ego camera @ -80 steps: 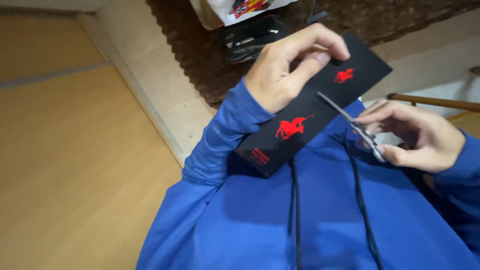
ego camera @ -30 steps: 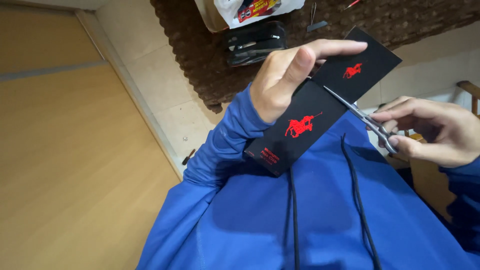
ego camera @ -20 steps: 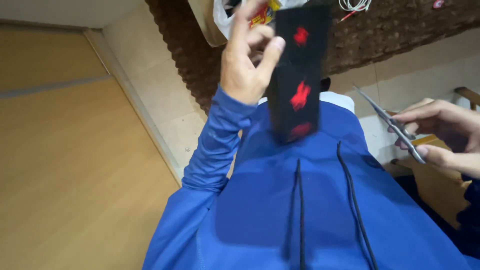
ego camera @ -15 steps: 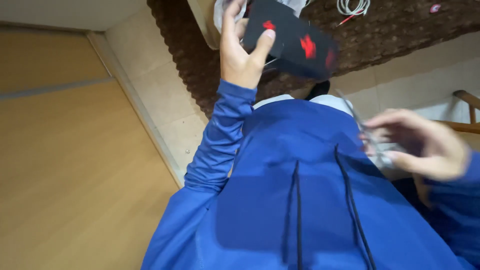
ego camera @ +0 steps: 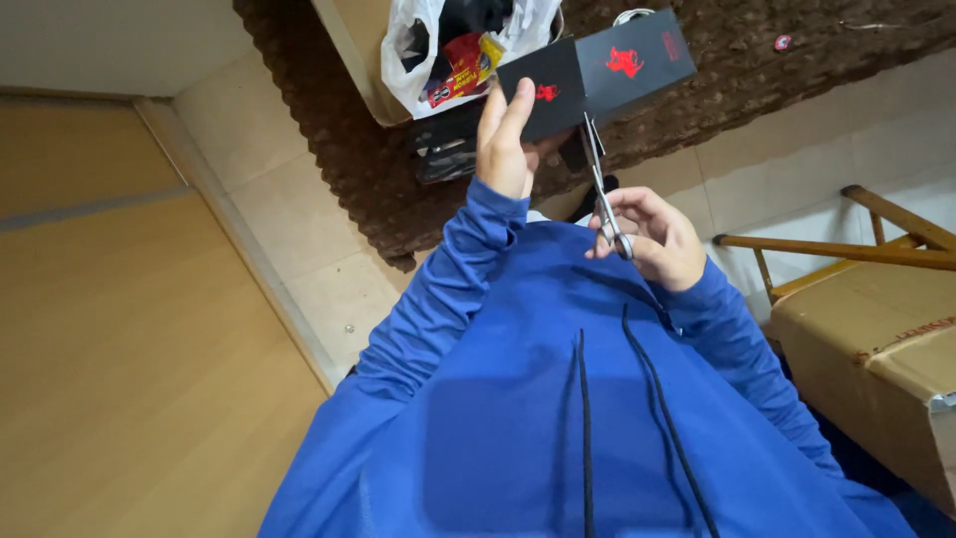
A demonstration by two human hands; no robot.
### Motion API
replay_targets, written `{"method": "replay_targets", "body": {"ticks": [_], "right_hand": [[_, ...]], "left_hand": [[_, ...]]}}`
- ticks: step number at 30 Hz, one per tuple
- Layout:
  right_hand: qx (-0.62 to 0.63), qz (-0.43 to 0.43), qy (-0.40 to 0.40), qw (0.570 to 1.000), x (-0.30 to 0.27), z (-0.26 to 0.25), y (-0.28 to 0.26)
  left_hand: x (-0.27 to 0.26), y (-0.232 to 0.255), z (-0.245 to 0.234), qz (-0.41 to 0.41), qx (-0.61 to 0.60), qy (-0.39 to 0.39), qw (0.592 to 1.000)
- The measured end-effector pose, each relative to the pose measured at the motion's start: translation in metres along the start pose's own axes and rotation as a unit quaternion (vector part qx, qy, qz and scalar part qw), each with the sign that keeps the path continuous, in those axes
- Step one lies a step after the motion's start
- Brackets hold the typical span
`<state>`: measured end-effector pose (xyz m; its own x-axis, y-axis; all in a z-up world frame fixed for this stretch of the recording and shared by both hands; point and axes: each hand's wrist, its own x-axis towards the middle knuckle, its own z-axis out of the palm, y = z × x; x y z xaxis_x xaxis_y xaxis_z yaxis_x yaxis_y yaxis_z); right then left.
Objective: Cutting a logo out of a product box and applying it to a mobile phone case.
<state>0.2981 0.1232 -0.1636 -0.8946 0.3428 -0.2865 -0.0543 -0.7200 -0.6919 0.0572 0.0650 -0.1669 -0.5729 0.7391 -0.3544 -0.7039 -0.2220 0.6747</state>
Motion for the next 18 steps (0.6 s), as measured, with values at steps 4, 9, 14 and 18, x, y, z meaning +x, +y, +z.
{"method": "replay_targets", "body": {"ticks": [4, 9, 14, 18], "right_hand": [[-0.016, -0.016, -0.003, 1.000, -0.005, 0.002, -0.003], [0.003, -0.045, 0.011, 0.999, 0.001, -0.007, 0.004], [0.065, -0.029, 0.023, 0.997, 0.001, -0.016, 0.009], [0.077, -0.030, 0.040, 0.996, 0.001, -0.021, 0.009]], "left_hand": [[-0.007, -0.001, 0.005, -0.018, -0.004, 0.011, 1.000], [-0.005, 0.001, 0.016, -0.045, 0.033, 0.034, 0.998], [0.001, -0.015, 0.020, -0.037, 0.063, 0.085, 0.994], [0.013, -0.049, 0.002, 0.080, 0.167, 0.101, 0.977]]}}
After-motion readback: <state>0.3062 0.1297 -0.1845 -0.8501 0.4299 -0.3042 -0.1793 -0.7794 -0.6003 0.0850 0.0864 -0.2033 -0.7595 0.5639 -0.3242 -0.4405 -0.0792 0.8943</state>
